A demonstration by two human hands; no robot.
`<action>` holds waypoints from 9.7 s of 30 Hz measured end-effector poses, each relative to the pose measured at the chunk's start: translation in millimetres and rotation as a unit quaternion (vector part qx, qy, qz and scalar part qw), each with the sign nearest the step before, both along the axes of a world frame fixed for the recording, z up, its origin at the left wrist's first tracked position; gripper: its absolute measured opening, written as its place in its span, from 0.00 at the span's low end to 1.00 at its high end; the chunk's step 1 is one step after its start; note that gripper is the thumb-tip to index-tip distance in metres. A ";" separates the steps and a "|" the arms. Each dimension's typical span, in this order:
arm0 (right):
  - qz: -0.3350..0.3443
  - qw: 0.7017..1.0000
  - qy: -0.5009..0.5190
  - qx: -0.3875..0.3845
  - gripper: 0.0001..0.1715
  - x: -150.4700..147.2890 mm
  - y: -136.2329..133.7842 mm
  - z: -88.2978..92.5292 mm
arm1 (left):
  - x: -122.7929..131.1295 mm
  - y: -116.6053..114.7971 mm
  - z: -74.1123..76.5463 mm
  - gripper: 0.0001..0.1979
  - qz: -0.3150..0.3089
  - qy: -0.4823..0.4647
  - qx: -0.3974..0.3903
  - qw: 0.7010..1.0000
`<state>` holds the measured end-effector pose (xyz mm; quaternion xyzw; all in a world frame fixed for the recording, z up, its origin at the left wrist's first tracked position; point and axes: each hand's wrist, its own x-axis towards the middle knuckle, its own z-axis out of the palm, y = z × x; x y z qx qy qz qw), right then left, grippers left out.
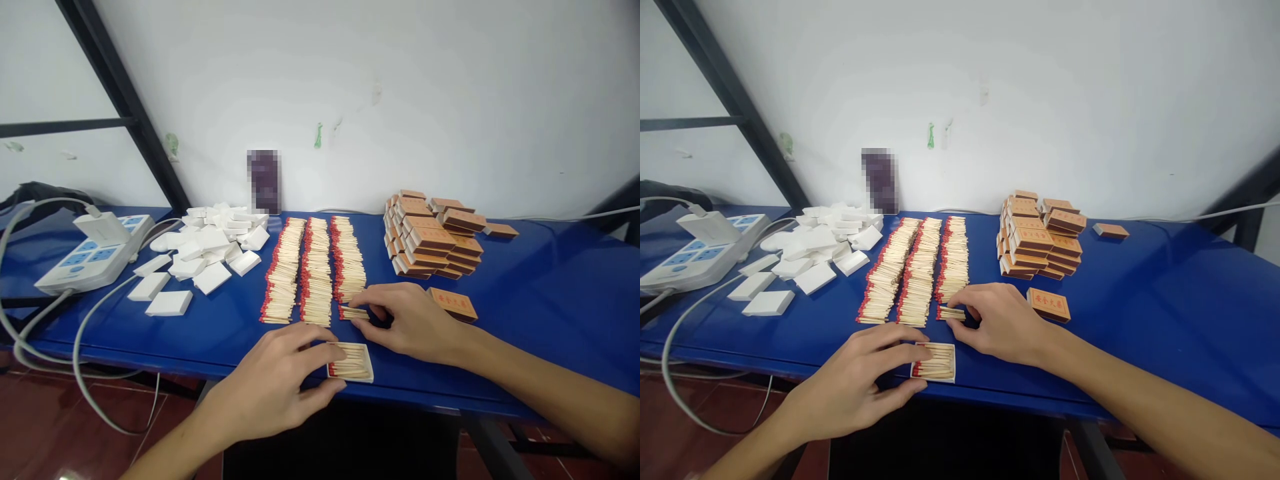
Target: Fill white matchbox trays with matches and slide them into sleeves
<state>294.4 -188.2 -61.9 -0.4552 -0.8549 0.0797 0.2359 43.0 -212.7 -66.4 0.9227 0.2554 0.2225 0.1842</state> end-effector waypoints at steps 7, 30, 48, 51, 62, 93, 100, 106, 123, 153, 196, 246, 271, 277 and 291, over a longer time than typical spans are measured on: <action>0.011 1.000 0.007 -0.003 0.08 -1.0 -1.8 1.5 | -1.3 1.0 -0.9 0.08 0.000 -0.002 -0.002 1.000; 0.006 1.000 0.015 -0.006 0.10 -0.6 0.2 -0.2 | 0.3 -0.3 -1.3 0.07 0.006 -0.003 0.002 1.000; 0.006 1.000 0.001 -0.003 0.10 -0.9 4.8 -0.4 | 0.2 0.0 -2.0 0.08 0.008 -0.002 -0.001 1.000; 0.004 1.000 0.001 -0.002 0.11 -0.3 4.6 -1.1 | 0.7 -0.1 -2.2 0.09 0.008 -0.003 0.003 1.000; 0.007 1.000 0.014 -0.020 0.09 0.0 3.0 -0.6 | 0.0 -0.1 -2.6 0.09 0.008 -0.002 -0.001 1.000; -0.007 1.000 0.020 0.014 0.12 2.2 6.9 -4.6 | -0.7 0.3 -1.9 0.08 0.010 0.001 -0.001 1.000; -0.013 1.000 0.024 -0.008 0.12 1.9 7.3 -4.2 | -0.3 -0.1 -2.2 0.08 0.010 -0.001 -0.001 1.000; -0.009 1.000 0.028 -0.002 0.12 1.4 6.9 -2.7 | -0.3 -0.3 -1.7 0.08 0.009 0.000 -0.002 1.000; -0.018 0.999 0.043 -0.027 0.11 1.7 3.8 1.4 | 0.0 0.0 -2.6 0.08 0.008 -0.005 0.006 1.000; 0.004 0.999 0.035 0.016 0.15 3.2 3.6 0.7 | -0.5 -0.1 -3.0 0.08 0.007 -0.004 0.007 1.000; -0.019 0.999 0.039 -0.019 0.16 0.9 3.9 3.1 | 0.4 0.2 -1.7 0.08 0.007 -0.006 0.001 1.000; 0.016 0.998 0.025 -0.057 0.09 3.3 -1.8 7.9 | 0.2 0.4 -2.3 0.08 0.007 -0.002 0.001 1.000; 0.034 0.995 0.031 -0.085 0.08 3.5 -1.3 10.0 | -0.7 0.4 -2.8 0.08 0.008 0.000 -0.002 1.000; 0.045 0.993 0.016 -0.104 0.09 4.3 -1.4 11.6 | -0.6 -1.3 -1.6 0.12 0.017 0.008 -0.007 1.000; 0.043 0.992 -0.010 -0.122 0.05 3.1 -2.2 10.4 | -0.3 -2.7 -0.9 0.26 0.048 -0.003 -0.023 0.999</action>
